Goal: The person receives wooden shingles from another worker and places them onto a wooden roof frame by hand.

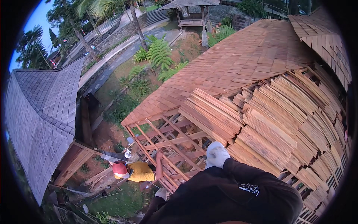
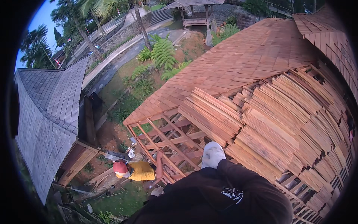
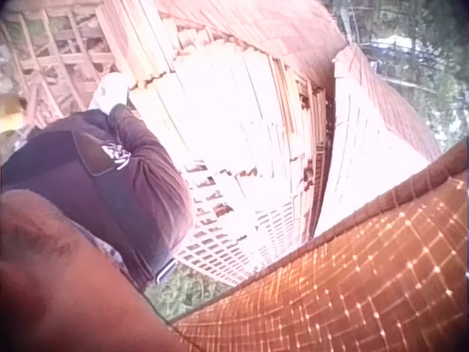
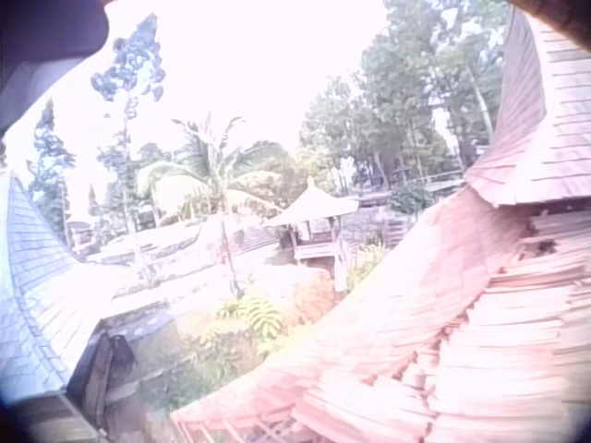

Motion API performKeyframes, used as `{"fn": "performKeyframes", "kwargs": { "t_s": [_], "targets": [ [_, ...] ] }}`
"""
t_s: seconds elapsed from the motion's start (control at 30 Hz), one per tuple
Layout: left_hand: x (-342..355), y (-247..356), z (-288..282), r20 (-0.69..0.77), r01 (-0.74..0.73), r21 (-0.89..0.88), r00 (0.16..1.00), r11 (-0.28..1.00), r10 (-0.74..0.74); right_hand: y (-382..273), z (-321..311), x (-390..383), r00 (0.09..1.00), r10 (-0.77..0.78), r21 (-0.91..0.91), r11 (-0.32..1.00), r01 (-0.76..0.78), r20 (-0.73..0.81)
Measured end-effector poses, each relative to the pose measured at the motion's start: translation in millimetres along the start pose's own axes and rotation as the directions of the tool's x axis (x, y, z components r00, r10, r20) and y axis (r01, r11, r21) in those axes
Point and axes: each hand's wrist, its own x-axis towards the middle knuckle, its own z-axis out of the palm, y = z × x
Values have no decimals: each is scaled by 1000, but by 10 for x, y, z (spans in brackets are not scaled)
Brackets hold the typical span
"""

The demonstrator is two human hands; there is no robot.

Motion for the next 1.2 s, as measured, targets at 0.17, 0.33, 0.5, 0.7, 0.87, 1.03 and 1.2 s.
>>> {"fn": "performKeyframes", "kwargs": {
  "t_s": [0.17,0.33,0.5,0.7,0.87,1.03,1.2],
  "targets": [
    [-139,-74,264,57,74,-101,996,992,-68,-44,-52,167,997,-12,-16,1000,13,72],
    [-89,22,399,147,101,-19,984,995,-97,-1,-73,284,995,13,-17,1000,-12,95],
    [-35,85,425,156,48,20,987,999,-51,-51,-145,330,990,12,-24,1000,-9,143],
    [-36,36,517,110,67,74,991,995,-75,-41,-23,379,990,4,-31,1000,0,141],
    [-144,-37,620,76,101,15,992,995,-102,-55,46,377,992,-38,-56,997,45,124],
    [-101,110,542,119,72,17,990,997,-74,3,22,375,994,-13,-62,998,19,107],
    [-190,9,657,6,116,10,993,993,-116,-37,63,356,994,-54,-69,996,61,99]
  ]
}}
